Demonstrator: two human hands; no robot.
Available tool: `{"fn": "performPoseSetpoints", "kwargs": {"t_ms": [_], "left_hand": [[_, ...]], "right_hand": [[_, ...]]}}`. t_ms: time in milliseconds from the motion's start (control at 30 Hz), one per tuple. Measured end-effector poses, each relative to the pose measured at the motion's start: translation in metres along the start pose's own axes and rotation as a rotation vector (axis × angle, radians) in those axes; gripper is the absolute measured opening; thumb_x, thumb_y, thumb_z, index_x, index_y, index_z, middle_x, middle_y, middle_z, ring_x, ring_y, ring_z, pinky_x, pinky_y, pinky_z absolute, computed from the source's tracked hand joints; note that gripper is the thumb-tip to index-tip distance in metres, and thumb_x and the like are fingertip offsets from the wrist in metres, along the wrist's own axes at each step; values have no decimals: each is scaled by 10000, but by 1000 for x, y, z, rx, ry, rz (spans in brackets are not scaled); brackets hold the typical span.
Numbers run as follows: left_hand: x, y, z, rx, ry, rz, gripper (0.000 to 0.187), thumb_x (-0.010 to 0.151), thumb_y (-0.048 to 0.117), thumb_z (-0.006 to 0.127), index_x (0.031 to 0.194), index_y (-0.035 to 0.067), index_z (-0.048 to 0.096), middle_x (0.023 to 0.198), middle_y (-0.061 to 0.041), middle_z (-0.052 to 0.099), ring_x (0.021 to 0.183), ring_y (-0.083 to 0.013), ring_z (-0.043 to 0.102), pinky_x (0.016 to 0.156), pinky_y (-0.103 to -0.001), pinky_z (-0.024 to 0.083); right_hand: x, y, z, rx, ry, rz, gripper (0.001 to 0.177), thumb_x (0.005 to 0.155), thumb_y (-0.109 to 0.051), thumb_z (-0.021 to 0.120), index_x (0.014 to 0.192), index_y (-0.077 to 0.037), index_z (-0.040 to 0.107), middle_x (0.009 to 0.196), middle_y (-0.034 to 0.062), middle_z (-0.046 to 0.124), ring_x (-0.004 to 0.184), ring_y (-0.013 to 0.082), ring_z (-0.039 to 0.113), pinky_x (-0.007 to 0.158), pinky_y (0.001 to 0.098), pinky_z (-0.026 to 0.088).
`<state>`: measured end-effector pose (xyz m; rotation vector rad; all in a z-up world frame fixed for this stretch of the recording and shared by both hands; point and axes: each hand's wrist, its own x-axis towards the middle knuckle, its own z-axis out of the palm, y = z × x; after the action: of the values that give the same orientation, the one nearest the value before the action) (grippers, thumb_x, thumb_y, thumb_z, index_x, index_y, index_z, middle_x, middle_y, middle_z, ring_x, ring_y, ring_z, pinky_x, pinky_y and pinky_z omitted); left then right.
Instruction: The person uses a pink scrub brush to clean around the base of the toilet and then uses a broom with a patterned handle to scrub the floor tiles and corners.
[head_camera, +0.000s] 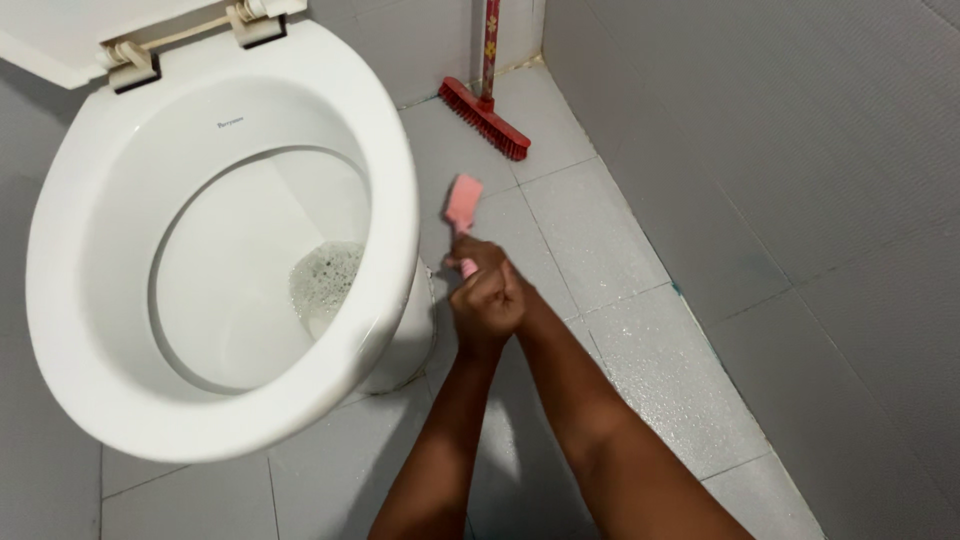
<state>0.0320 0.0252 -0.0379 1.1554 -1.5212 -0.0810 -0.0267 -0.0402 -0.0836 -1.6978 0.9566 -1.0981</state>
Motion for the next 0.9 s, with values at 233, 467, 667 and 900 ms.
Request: {"fn": "performPoseSetpoints", "kwargs": {"t_ms": [233, 467, 667, 900], "left_hand": [[13, 9, 40, -186, -158, -54, 413, 931, 31, 697, 590, 40, 464, 527, -92, 501, 419, -176, 478, 439, -345, 396], [4, 12, 56, -197, -103, 74, 344, 870, 61, 681, 631, 47, 433, 578, -105, 503, 515, -206, 554, 543, -340, 485], [20, 1, 26, -159, -43, -53, 395, 927, 16, 674, 608, 53, 443, 545, -77, 494, 465, -180, 495, 475, -311, 413], [5, 7, 51, -158, 27, -103, 425, 908, -8, 658, 562, 61, 420, 497, -31, 460, 425, -137, 449, 436, -290, 356]], "right_hand": [[-3, 56, -23, 651, 163, -227, 293, 1001, -205, 407, 1073, 0, 603, 1046, 72, 611, 989, 140, 602, 986, 307, 513], [-16, 51, -60, -218, 289, -169, 89, 957, -44, 640, 938, 28, 591, 864, 106, 620, 817, 204, 588, 788, 335, 547], [15, 52, -31, -202, 123, -179, 163, 931, -156, 634, 867, -7, 634, 931, 133, 670, 888, 240, 657, 779, 348, 541], [24, 99, -62, -391, -139, -80, 180, 937, -177, 624, 883, -6, 646, 944, 131, 674, 886, 240, 658, 786, 355, 540]]}}
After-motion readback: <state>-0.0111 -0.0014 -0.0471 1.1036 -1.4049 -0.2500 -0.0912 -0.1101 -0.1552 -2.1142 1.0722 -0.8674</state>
